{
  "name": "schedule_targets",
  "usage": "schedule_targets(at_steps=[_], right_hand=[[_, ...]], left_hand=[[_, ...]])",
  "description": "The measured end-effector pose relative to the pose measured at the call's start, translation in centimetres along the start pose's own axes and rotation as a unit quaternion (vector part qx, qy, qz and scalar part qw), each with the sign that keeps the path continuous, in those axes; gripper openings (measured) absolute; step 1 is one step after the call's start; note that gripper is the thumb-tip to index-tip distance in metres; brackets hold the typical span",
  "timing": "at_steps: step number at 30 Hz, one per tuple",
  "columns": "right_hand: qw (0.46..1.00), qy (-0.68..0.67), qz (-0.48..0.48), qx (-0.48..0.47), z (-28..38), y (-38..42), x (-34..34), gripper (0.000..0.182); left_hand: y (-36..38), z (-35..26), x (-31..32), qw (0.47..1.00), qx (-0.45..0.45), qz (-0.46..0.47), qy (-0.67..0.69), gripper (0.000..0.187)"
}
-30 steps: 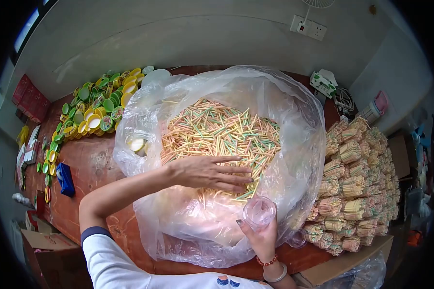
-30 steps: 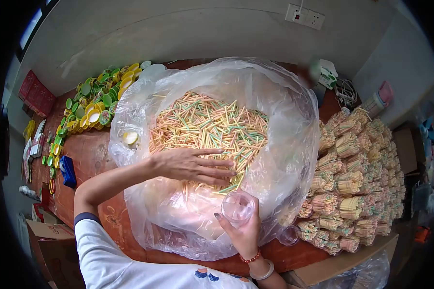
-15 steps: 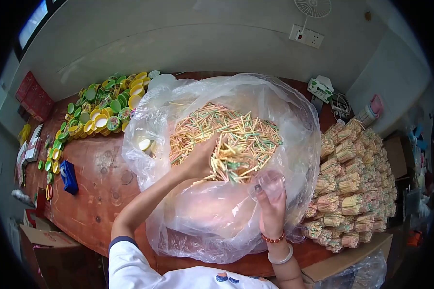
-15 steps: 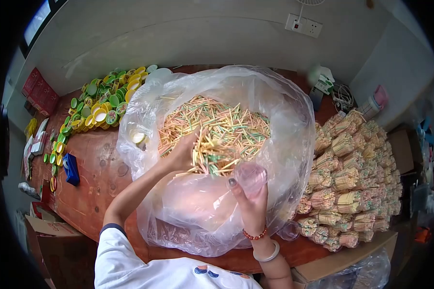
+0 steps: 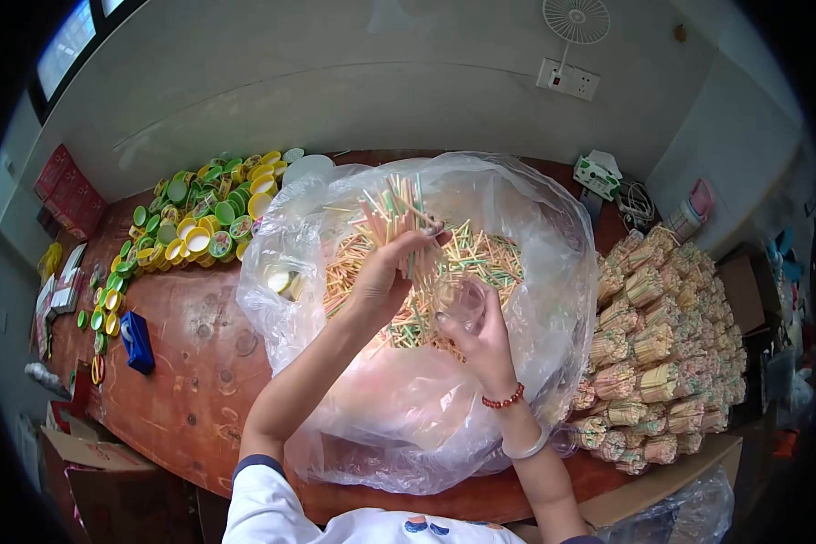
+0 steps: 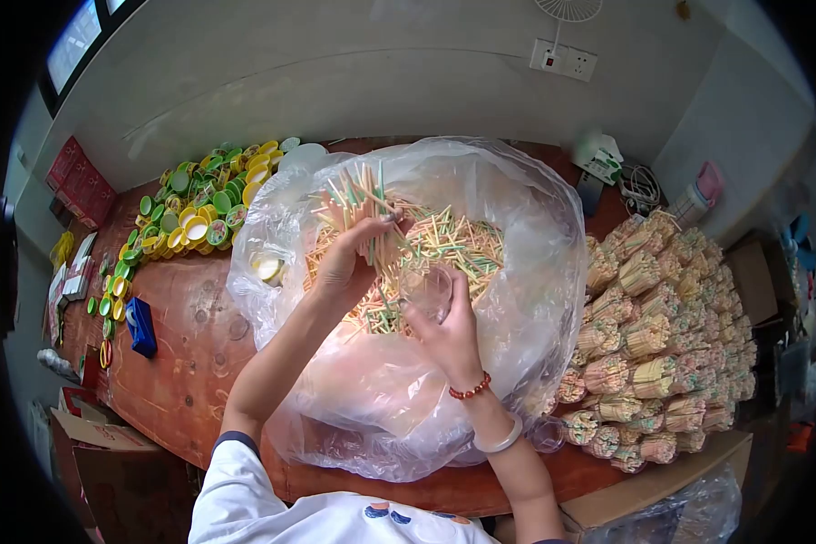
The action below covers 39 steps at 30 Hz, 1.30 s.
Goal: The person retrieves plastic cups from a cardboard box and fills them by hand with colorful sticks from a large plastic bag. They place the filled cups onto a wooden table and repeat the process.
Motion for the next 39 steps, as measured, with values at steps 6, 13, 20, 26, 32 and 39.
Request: schedule_targets(at_steps=[6,13,20,26,32,39], right_hand=[[0.978,0.176,-0.056,-0.102,-1.5,-3.0,1.0,0.070],[0.968,0.234,-0.078,-0.053,-1.7,-3.0,1.4,0.076],[0.978,0.187,-0.031,-0.091,-0.8,-4.1,0.8,0.069],[0.982,0.161,-0.045,-0.087,-2.2,-6.5,-2.7,0.070],[0.985,0.139,-0.056,-0.090,-0.5,-7.4,-5.6,0.065],[0.995,0.083,0.043,-0.027,1.0,-7.4,-5.1,0.057]], left_hand=[[1.0,-0.8,3.1,0.974,0.112,0.022,-0.198,0.033],[2.1,1.7,1.5,0.980,0.070,0.066,-0.173,0.042],[1.8,0.7,1.2,0.981,0.041,0.095,-0.162,0.057],[0.3,-1.3,-1.5,0.912,0.088,0.173,-0.362,0.066],[1.7,2.1,-3.1,0.549,0.138,0.283,-0.774,0.113],[-0.1,4.5,-1.9,0.383,0.254,0.249,-0.852,0.070]])
Point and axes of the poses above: each hand's wrist, its own y-axis away from the middle knuckle, its own x-axis out of the palm, z = x × y, the point moved 4 cm from there along -y, towards the middle knuckle, and after that the axes turned 1 degree about y, right-handed, at the moved point
